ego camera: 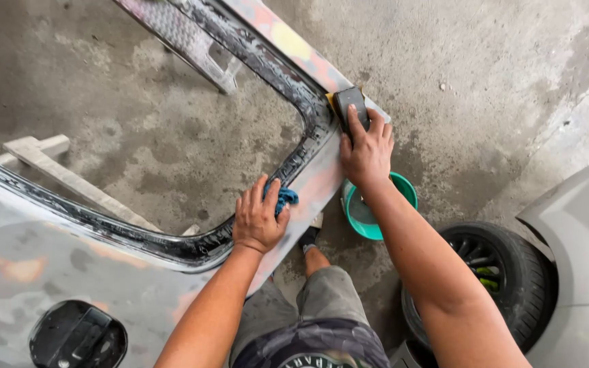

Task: The person sands the edges and surface of a detached car door using a sanding block and a blue cloth. They repeatedly wipe the surface with the cloth and rinse the sanding block in a green bucket of water to remove dust.

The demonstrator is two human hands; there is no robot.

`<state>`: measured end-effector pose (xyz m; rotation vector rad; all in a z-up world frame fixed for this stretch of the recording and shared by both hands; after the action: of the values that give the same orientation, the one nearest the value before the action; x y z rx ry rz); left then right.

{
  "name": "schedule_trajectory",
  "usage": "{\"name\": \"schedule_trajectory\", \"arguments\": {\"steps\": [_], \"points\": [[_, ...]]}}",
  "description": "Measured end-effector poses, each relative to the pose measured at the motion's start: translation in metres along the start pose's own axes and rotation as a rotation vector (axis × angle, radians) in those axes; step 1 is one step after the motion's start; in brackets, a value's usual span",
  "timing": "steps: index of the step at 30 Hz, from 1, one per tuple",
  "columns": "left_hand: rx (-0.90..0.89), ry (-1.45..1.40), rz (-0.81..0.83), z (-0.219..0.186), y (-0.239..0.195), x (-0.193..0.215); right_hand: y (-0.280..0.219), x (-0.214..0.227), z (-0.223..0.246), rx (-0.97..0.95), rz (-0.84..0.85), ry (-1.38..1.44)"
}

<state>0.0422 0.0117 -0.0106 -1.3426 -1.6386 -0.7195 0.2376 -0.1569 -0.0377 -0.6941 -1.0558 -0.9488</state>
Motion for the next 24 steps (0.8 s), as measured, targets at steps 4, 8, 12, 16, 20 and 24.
{"name": "schedule_trajectory", "arguments": {"steps": [4, 8, 12, 16, 20, 24], "points": [[-0.014, -0.007, -0.016, 0.002, 0.002, 0.000, 0.012, -0.005, -0.005, -0.067, -0.037, 0.001], [0.003, -0.009, 0.027, 0.004, -0.001, -0.005, 0.000, -0.001, 0.003, -0.153, 0.003, 0.005], [-0.103, -0.006, -0.079, 0.005, -0.009, -0.004, -0.029, 0.000, 0.025, -0.122, -0.013, -0.027], [-0.159, 0.005, 0.013, 0.011, -0.045, 0.016, -0.093, 0.004, 0.063, -0.074, -0.042, 0.009], [-0.256, 0.011, 0.043, 0.058, -0.111, 0.042, -0.188, 0.011, 0.126, -0.003, -0.083, 0.060], [-0.264, 0.074, 0.062, 0.106, -0.167, 0.084, -0.265, 0.003, 0.181, 0.070, -0.003, 0.063]]}}
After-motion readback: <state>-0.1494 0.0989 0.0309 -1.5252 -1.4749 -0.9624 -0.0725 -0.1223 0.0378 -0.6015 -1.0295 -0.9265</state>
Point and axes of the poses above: each hand's wrist, its own y-axis towards the middle knuckle, its own x-axis out of the back of the hand, z = x × y, the point moved 5 cm from there along y, towards the middle knuckle, and after that the axes turned 7 degrees about -y, right-handed, at the moved point
